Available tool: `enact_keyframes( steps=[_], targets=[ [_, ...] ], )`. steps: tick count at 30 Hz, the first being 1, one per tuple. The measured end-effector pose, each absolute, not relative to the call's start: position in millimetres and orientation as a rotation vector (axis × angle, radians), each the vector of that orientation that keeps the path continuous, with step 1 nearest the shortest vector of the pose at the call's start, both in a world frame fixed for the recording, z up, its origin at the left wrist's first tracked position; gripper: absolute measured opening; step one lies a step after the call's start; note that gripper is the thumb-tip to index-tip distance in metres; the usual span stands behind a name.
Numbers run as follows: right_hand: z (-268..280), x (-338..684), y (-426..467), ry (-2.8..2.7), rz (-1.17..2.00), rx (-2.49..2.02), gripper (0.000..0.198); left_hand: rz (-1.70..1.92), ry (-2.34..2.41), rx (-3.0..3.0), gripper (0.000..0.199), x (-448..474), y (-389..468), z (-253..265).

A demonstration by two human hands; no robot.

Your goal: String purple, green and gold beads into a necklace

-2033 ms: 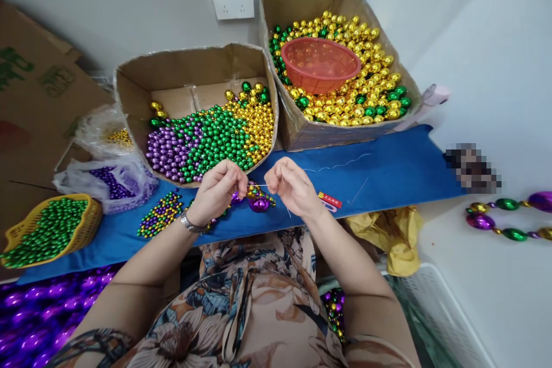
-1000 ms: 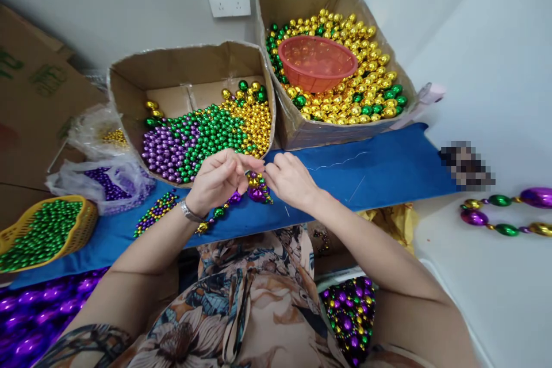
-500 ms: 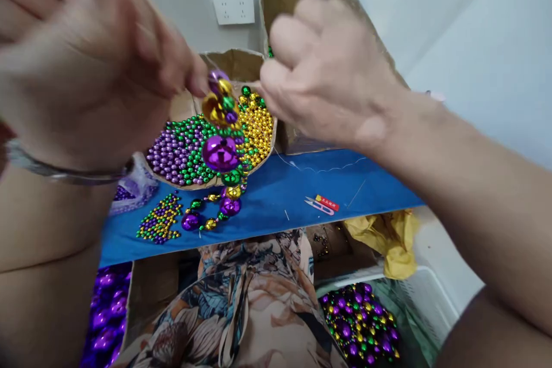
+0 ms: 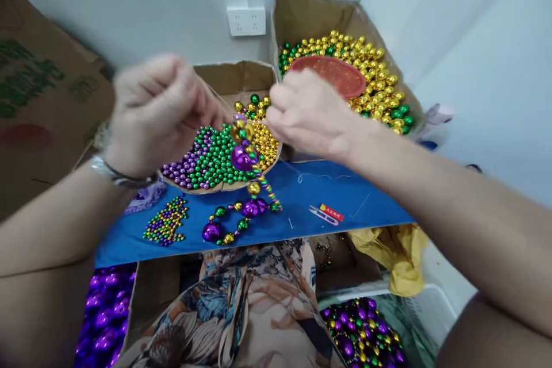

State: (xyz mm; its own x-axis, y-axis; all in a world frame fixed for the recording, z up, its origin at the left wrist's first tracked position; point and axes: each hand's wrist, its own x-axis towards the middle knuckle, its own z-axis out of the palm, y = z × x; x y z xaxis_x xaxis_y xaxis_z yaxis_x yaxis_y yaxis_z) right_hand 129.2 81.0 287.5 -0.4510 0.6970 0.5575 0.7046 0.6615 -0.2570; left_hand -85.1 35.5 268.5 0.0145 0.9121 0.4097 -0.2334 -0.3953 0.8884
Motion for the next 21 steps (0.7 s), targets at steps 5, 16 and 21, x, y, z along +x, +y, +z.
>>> enact_keyframes(
  steps=[5,16,21],
  targets=[
    [254,140,74,-2.781,-0.316,-0.807,0.046,1.420,0.721,1.461,0.038,-82,36,240],
    [188,157,38,-2.407,-0.128,-1.239,0.057,1.208,0.896,1.640,0.036,-59,20,195],
    [173,151,27,-2.303,-0.432,-1.264,0.044,1.215,0.905,1.245,0.034,-48,15,185]
  ],
)
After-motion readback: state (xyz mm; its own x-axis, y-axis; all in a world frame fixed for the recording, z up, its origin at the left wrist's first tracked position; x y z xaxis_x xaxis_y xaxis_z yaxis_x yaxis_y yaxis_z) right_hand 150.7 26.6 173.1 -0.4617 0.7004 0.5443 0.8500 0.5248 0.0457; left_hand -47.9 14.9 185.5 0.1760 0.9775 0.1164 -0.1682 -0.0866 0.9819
